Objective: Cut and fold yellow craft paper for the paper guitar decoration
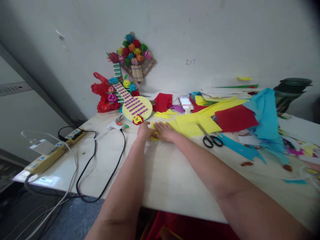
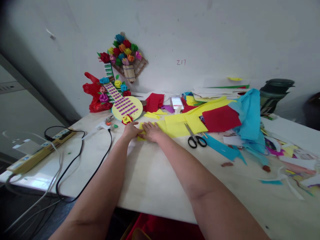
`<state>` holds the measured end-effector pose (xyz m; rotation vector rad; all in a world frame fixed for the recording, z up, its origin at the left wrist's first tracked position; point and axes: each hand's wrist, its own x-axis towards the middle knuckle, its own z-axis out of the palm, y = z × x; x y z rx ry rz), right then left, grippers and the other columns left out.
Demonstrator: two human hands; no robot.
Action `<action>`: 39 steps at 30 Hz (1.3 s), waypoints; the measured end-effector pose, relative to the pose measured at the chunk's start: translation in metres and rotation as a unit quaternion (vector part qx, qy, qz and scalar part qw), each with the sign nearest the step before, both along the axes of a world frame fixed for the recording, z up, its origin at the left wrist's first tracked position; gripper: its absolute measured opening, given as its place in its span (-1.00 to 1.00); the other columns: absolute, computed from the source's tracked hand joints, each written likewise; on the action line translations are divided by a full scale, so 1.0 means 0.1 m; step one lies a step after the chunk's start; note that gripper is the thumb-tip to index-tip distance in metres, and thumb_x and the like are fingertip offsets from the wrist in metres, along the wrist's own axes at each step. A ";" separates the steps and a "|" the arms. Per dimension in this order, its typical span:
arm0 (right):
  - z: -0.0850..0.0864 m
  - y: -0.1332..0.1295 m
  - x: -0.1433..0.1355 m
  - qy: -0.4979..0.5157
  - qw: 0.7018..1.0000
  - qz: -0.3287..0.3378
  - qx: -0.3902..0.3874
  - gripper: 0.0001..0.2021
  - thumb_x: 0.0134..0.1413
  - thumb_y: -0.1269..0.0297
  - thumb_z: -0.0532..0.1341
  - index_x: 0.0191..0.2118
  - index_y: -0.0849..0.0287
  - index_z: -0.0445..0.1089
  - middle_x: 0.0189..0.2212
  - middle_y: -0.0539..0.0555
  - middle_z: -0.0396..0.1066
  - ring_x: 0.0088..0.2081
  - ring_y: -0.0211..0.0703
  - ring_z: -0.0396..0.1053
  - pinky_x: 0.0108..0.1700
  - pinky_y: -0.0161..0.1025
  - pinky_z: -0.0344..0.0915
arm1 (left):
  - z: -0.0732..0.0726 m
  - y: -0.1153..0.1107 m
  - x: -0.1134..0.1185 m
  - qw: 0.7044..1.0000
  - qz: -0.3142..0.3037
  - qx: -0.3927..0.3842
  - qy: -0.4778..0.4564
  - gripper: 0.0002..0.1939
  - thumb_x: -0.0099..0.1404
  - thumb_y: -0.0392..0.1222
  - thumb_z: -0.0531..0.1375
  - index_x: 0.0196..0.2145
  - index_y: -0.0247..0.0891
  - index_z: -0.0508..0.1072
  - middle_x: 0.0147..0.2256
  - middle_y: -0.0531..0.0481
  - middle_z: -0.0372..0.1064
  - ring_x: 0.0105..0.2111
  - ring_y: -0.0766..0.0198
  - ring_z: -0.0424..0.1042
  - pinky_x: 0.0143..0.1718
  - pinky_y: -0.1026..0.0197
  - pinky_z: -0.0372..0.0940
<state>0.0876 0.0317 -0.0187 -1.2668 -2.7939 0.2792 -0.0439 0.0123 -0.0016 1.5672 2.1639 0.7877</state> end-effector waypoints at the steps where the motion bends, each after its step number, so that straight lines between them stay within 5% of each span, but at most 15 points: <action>1: 0.00 0.00 0.00 -0.001 1.000 0.000 -0.001 -0.23 -0.01 -0.16 -0.31 0.22 0.30 -0.29 0.23 0.07 -0.39 0.22 -0.07 -0.46 0.16 0.01 -0.47 | 0.01 -0.01 0.01 1.000 -0.004 0.001 0.014 -0.41 -0.08 -0.27 0.22 -0.02 -0.29 0.27 -0.36 -0.08 0.41 -0.43 0.29 0.39 -0.39 0.31 0.24; 11: -0.01 0.14 0.12 -0.002 0.999 0.031 -0.038 -0.27 0.01 -0.14 -0.32 0.23 0.23 -0.37 0.23 -0.01 -0.42 0.22 -0.16 -0.49 0.17 -0.02 -0.49 | -0.02 0.01 -0.01 0.997 -0.050 0.027 0.047 -0.40 -0.10 -0.33 0.21 -0.02 -0.18 0.31 -0.29 -0.06 0.40 -0.33 0.28 0.36 -0.35 0.32 0.22; 23: 0.02 0.37 0.58 -0.061 0.996 -0.064 0.022 -0.40 0.09 0.01 -0.29 0.22 0.13 -0.23 0.23 -0.03 -0.39 0.22 -0.08 -0.49 0.14 0.11 -0.52 | -0.01 -0.02 0.01 0.996 -0.060 -0.002 0.067 -0.54 -0.05 -0.28 0.17 -0.11 -0.21 0.40 -0.26 -0.06 0.39 -0.36 0.29 0.36 -0.35 0.32 0.23; 31: 0.14 0.24 0.33 0.004 0.997 -0.053 0.058 -0.36 0.09 0.03 -0.30 0.21 0.35 -0.22 0.23 0.10 -0.34 0.22 -0.15 -0.40 0.19 -0.14 -0.40 | 0.03 -0.05 0.03 0.996 -0.058 -0.005 0.072 -0.54 -0.05 -0.29 0.17 -0.11 -0.22 0.40 -0.25 -0.08 0.39 -0.29 0.26 0.36 -0.29 0.32 0.22; 39: -0.02 0.12 0.22 -0.011 1.000 0.002 0.008 -0.33 0.07 -0.07 -0.34 0.22 0.22 -0.26 0.23 0.01 -0.36 0.22 -0.14 -0.43 0.18 -0.04 -0.42 | -0.01 -0.01 -0.01 0.998 -0.050 0.016 0.035 -0.41 -0.09 -0.32 0.21 -0.02 -0.30 0.31 -0.31 -0.08 0.41 -0.29 0.26 0.37 -0.28 0.33 0.22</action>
